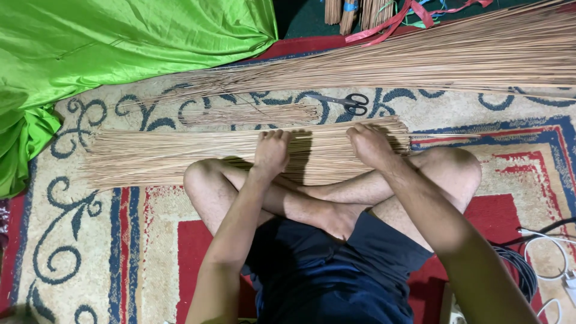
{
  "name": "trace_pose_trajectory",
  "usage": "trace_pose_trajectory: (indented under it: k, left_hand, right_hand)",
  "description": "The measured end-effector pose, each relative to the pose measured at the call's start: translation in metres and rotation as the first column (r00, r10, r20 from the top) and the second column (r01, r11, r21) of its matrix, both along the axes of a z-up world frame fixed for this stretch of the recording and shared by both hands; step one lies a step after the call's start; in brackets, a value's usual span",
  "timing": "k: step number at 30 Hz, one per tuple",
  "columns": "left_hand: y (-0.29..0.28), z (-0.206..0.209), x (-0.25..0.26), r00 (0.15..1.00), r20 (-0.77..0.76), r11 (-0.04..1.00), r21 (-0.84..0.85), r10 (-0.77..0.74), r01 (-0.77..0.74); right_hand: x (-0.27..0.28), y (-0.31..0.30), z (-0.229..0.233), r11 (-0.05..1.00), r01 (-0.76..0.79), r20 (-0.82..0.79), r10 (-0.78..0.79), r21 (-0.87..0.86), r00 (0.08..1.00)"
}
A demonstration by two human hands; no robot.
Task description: Aligning bundles of palm leaf ribs and trimming the ends with scissors
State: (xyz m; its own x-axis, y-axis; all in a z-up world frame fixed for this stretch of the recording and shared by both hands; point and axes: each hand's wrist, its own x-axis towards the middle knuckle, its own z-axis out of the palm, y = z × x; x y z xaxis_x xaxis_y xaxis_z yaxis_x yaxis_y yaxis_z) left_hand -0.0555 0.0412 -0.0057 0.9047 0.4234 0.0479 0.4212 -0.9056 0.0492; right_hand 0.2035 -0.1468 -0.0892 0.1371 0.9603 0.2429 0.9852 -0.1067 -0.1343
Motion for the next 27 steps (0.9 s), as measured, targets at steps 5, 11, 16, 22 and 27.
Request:
trace_pose_trajectory:
  k: [5,11,16,22,27]
  left_hand:
    - [-0.02,-0.039,0.028,0.989,0.109,0.994,-0.025,-0.102,0.106]
    - [0.01,-0.076,-0.003,0.994,0.11,0.998,0.068,-0.011,0.004]
    - [0.02,-0.088,-0.014,0.974,0.191,0.99,0.046,0.126,-0.137]
    - [0.027,-0.113,-0.017,0.933,0.295,0.958,0.138,0.203,-0.252]
    - [0.027,-0.113,-0.016,0.906,0.34,0.942,0.128,0.253,-0.311]
  right_hand:
    - [-0.043,0.024,0.017,0.998,-0.011,0.04,0.009,0.067,0.999]
    - [-0.026,0.002,-0.001,0.994,0.072,0.107,-0.08,0.084,0.991]
    - [-0.015,-0.008,-0.025,0.983,0.172,0.117,-0.179,0.069,0.977]
    - [-0.01,-0.007,-0.034,0.971,0.238,0.063,-0.239,0.023,0.969]
    - [-0.004,-0.003,-0.047,0.957,0.289,0.099,-0.289,0.021,0.952]
